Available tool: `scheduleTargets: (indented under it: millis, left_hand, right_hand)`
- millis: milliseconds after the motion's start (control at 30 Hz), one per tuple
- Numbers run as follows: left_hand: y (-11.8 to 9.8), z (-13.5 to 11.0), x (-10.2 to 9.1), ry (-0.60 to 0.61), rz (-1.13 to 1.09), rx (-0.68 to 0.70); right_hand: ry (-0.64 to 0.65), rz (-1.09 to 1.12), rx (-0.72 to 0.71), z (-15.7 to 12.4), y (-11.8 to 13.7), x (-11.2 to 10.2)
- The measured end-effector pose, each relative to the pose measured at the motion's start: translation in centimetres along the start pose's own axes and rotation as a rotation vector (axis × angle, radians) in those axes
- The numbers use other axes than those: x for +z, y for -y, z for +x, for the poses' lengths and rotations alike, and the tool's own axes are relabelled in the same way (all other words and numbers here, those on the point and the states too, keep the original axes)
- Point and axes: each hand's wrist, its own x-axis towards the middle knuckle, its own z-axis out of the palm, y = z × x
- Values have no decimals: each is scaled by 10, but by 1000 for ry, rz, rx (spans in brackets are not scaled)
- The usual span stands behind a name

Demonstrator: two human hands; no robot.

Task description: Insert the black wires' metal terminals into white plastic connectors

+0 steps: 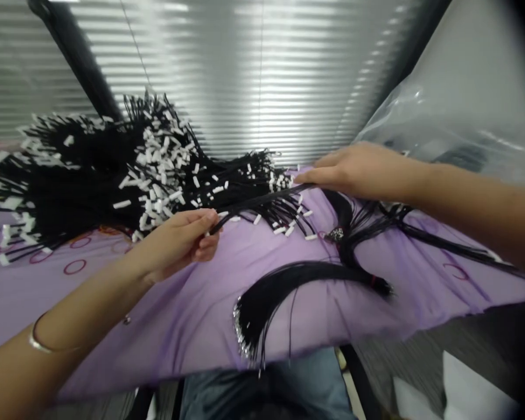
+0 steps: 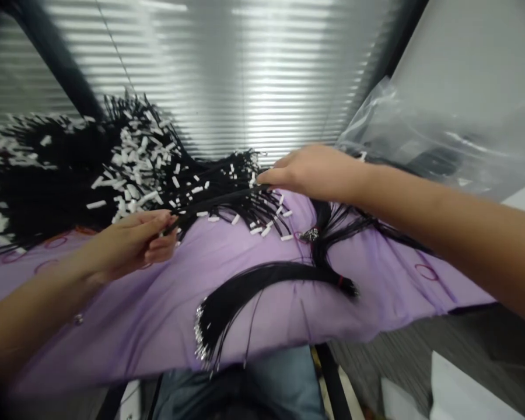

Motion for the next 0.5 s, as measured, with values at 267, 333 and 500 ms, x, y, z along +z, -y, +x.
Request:
scheduleTargets:
  millis: [267,333,500]
  left_hand:
    - [52,27,15,-250,-252,-177]
    - [59,27,12,-273,-256,-164]
    - [75,27,1,-284,-250,-141]
  right_hand:
    - [152,-108,-129,-37,-3,90]
    - [91,-6,-175,-47,20,96]
    - [281,333,-284,-51,80,97]
